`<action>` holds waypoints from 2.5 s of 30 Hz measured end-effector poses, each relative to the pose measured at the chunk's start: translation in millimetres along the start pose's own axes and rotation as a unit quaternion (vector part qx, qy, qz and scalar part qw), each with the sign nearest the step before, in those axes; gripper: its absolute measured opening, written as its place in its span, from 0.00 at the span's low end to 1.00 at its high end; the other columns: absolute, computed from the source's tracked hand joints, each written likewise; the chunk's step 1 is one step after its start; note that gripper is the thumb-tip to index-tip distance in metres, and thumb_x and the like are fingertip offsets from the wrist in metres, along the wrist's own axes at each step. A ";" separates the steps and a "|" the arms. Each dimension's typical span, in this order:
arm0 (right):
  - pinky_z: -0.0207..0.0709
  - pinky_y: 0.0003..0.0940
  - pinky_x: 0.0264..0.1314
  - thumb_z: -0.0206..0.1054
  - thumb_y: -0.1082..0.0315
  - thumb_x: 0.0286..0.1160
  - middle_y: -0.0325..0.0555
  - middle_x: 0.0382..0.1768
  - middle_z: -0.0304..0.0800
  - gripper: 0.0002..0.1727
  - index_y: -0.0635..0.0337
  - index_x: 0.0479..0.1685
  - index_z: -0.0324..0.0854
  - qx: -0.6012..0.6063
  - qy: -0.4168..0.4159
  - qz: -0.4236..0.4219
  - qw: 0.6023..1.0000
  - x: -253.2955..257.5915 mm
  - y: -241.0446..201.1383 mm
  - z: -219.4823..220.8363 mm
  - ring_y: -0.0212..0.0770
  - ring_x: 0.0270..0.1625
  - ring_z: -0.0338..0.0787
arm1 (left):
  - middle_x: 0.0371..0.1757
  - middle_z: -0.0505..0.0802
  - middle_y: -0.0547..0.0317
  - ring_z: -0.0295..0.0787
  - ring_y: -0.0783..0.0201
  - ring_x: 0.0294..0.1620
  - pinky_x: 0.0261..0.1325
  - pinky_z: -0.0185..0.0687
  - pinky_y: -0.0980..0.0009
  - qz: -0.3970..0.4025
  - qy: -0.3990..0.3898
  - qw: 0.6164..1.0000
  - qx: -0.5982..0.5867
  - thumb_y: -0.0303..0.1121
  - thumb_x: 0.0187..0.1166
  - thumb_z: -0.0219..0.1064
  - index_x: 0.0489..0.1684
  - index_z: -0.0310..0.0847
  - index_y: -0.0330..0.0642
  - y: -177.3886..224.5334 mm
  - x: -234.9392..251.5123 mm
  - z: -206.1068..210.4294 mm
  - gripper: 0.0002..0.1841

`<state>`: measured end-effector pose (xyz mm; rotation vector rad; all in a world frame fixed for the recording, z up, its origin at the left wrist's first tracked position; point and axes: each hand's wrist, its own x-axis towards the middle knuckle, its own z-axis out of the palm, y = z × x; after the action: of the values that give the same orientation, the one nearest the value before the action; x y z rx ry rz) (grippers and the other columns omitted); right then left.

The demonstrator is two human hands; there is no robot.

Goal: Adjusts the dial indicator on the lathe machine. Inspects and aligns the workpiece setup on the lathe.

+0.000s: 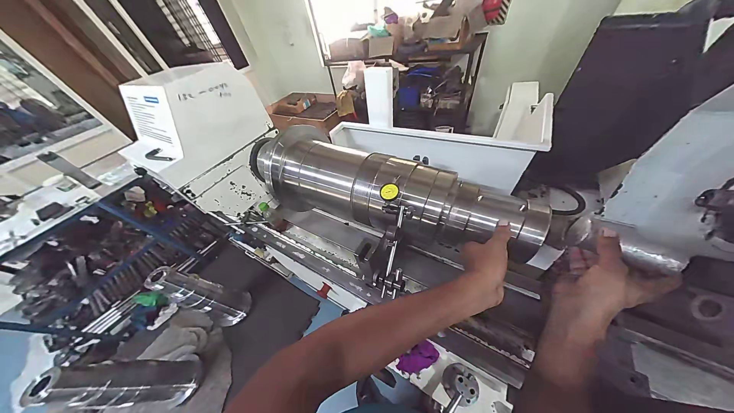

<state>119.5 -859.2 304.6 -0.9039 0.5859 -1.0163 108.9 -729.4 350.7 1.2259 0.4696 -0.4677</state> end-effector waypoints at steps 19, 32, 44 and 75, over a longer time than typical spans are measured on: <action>0.90 0.40 0.47 0.71 0.75 0.79 0.60 0.62 0.77 0.44 0.63 0.89 0.43 0.054 0.089 -0.082 0.991 23.9 -20.7 -21.5 0.47 0.49 0.90 | 0.81 0.73 0.32 0.69 0.42 0.84 0.80 0.70 0.45 -0.010 -0.014 1.000 0.004 0.60 0.84 0.62 0.81 0.65 0.31 1.2 5.7 0.8 0.40; 0.90 0.41 0.45 0.76 0.79 0.68 0.56 0.63 0.75 0.59 0.53 0.93 0.32 -0.031 -0.079 0.024 0.996 -2.6 18.0 2.7 0.43 0.44 0.89 | 0.85 0.69 0.32 0.66 0.41 0.86 0.83 0.67 0.45 -0.018 -0.023 0.999 -0.027 0.58 0.86 0.61 0.87 0.56 0.33 7.9 3.5 -2.5 0.41; 0.91 0.41 0.45 0.73 0.78 0.73 0.57 0.62 0.75 0.54 0.51 0.92 0.34 0.021 -0.022 -0.007 1.000 8.7 0.9 -9.0 0.46 0.46 0.90 | 0.83 0.72 0.32 0.70 0.41 0.83 0.80 0.71 0.45 -0.013 -0.020 1.000 -0.016 0.58 0.86 0.61 0.86 0.58 0.32 2.7 5.7 -0.5 0.41; 0.92 0.41 0.48 0.71 0.78 0.77 0.60 0.60 0.78 0.48 0.62 0.90 0.39 0.055 0.057 -0.075 0.994 22.7 -12.5 -21.7 0.48 0.48 0.92 | 0.81 0.73 0.32 0.72 0.41 0.81 0.79 0.72 0.45 -0.021 -0.022 0.999 -0.009 0.60 0.85 0.62 0.82 0.64 0.32 7.1 1.8 -4.2 0.40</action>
<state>106.6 -890.4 303.7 -0.8058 0.5575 -1.2306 114.1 -723.6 354.0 1.1874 0.4616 -0.5242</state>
